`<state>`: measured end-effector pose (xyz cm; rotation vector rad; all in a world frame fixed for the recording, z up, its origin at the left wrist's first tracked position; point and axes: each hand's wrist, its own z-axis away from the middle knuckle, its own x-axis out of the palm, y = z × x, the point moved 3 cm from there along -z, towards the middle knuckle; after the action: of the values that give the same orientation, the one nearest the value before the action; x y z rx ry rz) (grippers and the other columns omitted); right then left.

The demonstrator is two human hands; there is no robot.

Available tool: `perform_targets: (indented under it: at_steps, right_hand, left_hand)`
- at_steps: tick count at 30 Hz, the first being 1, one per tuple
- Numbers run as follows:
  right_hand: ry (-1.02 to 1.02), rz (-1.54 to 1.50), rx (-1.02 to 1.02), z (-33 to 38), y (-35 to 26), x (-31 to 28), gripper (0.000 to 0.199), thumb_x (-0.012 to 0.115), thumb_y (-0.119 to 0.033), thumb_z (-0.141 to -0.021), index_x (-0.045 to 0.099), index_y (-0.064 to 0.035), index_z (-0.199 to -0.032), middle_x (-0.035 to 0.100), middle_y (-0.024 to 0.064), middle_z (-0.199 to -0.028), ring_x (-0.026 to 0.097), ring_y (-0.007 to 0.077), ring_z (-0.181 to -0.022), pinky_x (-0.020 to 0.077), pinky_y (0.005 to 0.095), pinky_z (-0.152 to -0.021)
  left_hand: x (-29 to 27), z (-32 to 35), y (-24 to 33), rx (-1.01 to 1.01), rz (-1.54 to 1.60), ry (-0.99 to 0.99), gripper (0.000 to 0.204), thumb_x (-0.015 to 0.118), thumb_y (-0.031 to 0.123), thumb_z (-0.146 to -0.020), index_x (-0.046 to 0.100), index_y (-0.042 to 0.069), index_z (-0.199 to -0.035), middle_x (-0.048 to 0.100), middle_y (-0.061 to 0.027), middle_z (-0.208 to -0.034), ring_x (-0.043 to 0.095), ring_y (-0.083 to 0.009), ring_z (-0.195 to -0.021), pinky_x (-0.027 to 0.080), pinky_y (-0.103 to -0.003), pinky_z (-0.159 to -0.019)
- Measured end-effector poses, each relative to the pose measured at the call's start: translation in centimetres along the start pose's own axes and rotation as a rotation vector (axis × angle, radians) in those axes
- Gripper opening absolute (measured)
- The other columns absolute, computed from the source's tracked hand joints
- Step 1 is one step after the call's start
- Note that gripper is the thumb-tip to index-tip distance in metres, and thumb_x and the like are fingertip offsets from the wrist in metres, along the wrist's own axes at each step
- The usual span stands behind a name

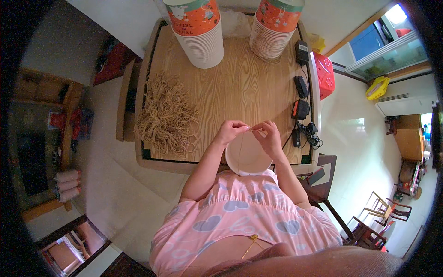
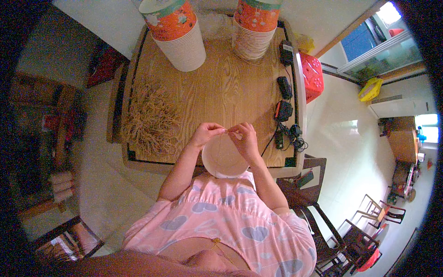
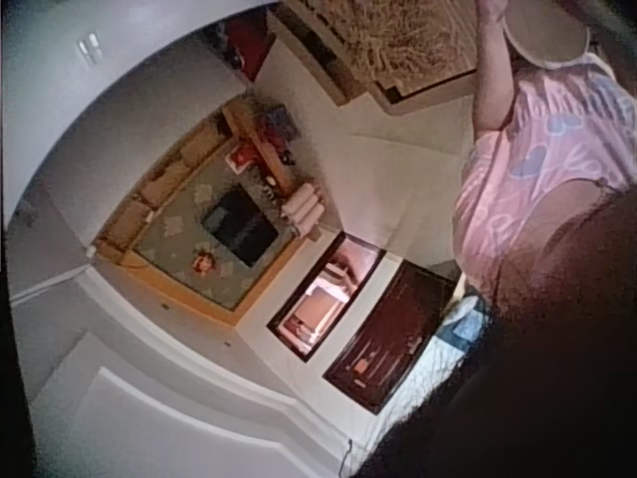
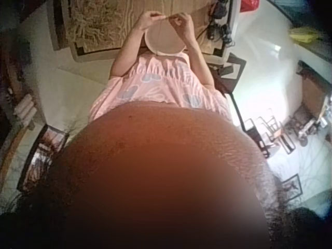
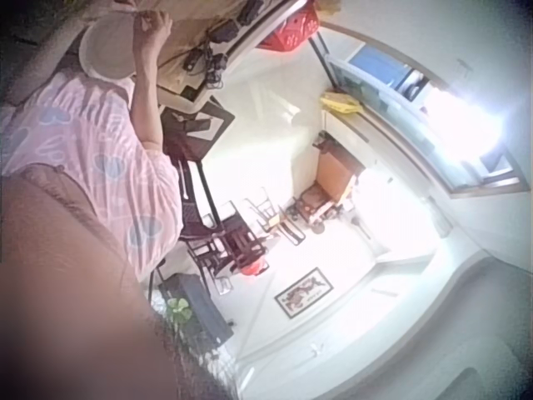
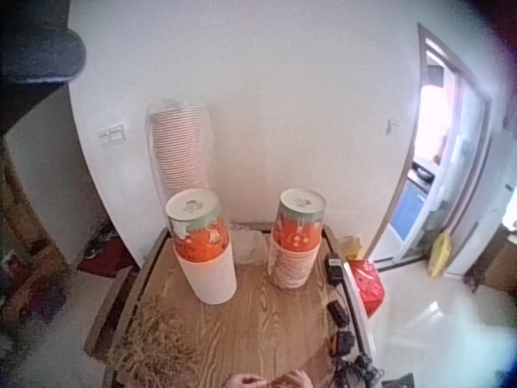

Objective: Filling paper cups with shredded paper and organizing stacks of cups on a workbench.

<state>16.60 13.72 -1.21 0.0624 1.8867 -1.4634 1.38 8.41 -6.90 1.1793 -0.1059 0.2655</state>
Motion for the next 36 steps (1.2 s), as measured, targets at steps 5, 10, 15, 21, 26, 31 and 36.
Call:
perform_targets:
  at_steps: [5, 10, 15, 21, 26, 31, 36]
  right_hand:
    - [-0.023, -0.016, 0.007, -0.1, -0.5, -0.1, 0.009, 0.067, -0.008, -0.067, 0.063, -0.0090, -0.075, 0.056, 0.0078, -0.079, 0.052, 0.0258, -0.077, 0.0436, 0.0353, -0.069]
    - [-0.020, -0.013, -0.015, -0.2, -0.5, 0.1, 0.009, 0.067, -0.008, -0.067, 0.063, -0.0089, -0.075, 0.056, 0.0078, -0.079, 0.052, 0.0265, -0.078, 0.0431, 0.0355, -0.069]
    - [-0.009, 0.013, 0.020, 0.0, -0.4, 0.0, 0.011, 0.068, -0.010, -0.066, 0.061, -0.0085, -0.074, 0.055, 0.0077, -0.079, 0.052, 0.0265, -0.079, 0.0425, 0.0359, -0.069]
    - [0.017, 0.050, -0.028, 0.1, -0.8, -0.1, 0.011, 0.069, -0.011, -0.066, 0.061, -0.0094, -0.074, 0.054, 0.0074, -0.079, 0.052, 0.0262, -0.077, 0.0419, 0.0366, -0.068]
    - [0.010, 0.088, -0.075, 0.0, -0.9, 0.0, 0.012, 0.068, -0.006, -0.066, 0.060, -0.0062, -0.075, 0.056, 0.0074, -0.079, 0.052, 0.0241, -0.075, 0.0440, 0.0327, -0.067]
    - [-0.004, 0.071, -0.048, -0.1, -1.3, 0.0, 0.012, 0.068, -0.006, -0.066, 0.060, -0.0059, -0.075, 0.055, 0.0072, -0.079, 0.052, 0.0237, -0.076, 0.0438, 0.0324, -0.067]
    - [0.002, 0.027, -0.054, -0.2, -0.7, 0.2, 0.009, 0.067, -0.007, -0.067, 0.060, -0.0065, -0.074, 0.055, 0.0076, -0.077, 0.052, 0.0246, -0.076, 0.0428, 0.0331, -0.066]
  left_hand:
    - [-0.1, -0.1, -0.3, -0.032, 0.067, -0.011, 0.010, 0.063, 0.010, -0.077, 0.064, 0.002, -0.082, 0.062, -0.0009, -0.076, 0.056, -0.0085, -0.070, 0.045, -0.022, -0.065]
    - [-0.1, 0.0, -0.3, -0.025, 0.048, -0.022, 0.010, 0.063, 0.010, -0.078, 0.064, 0.002, -0.084, 0.061, -0.0008, -0.077, 0.056, -0.0086, -0.070, 0.045, -0.022, -0.065]
    - [-0.2, -0.1, -0.3, -0.009, 0.044, -0.041, 0.011, 0.062, 0.011, -0.078, 0.064, 0.002, -0.084, 0.061, -0.0007, -0.078, 0.056, -0.0085, -0.071, 0.045, -0.023, -0.066]
    - [0.0, 0.1, -0.1, -0.015, 0.027, -0.036, 0.011, 0.062, 0.012, -0.078, 0.064, 0.002, -0.084, 0.061, -0.0008, -0.078, 0.056, -0.0084, -0.071, 0.045, -0.022, -0.068]
    - [-0.1, 0.1, -0.3, -0.016, 0.030, -0.039, 0.011, 0.062, 0.011, -0.078, 0.064, 0.002, -0.083, 0.061, -0.0008, -0.078, 0.056, -0.0086, -0.072, 0.045, -0.023, -0.068]
    - [-0.2, 0.0, -0.3, -0.003, 0.005, -0.029, 0.011, 0.062, 0.012, -0.077, 0.064, 0.002, -0.083, 0.061, -0.0004, -0.078, 0.056, -0.0086, -0.072, 0.045, -0.023, -0.068]
    - [0.1, 0.3, 0.2, 0.008, -0.004, -0.009, 0.010, 0.063, 0.010, -0.076, 0.064, 0.002, -0.083, 0.062, -0.0005, -0.078, 0.056, -0.0083, -0.071, 0.045, -0.023, -0.067]
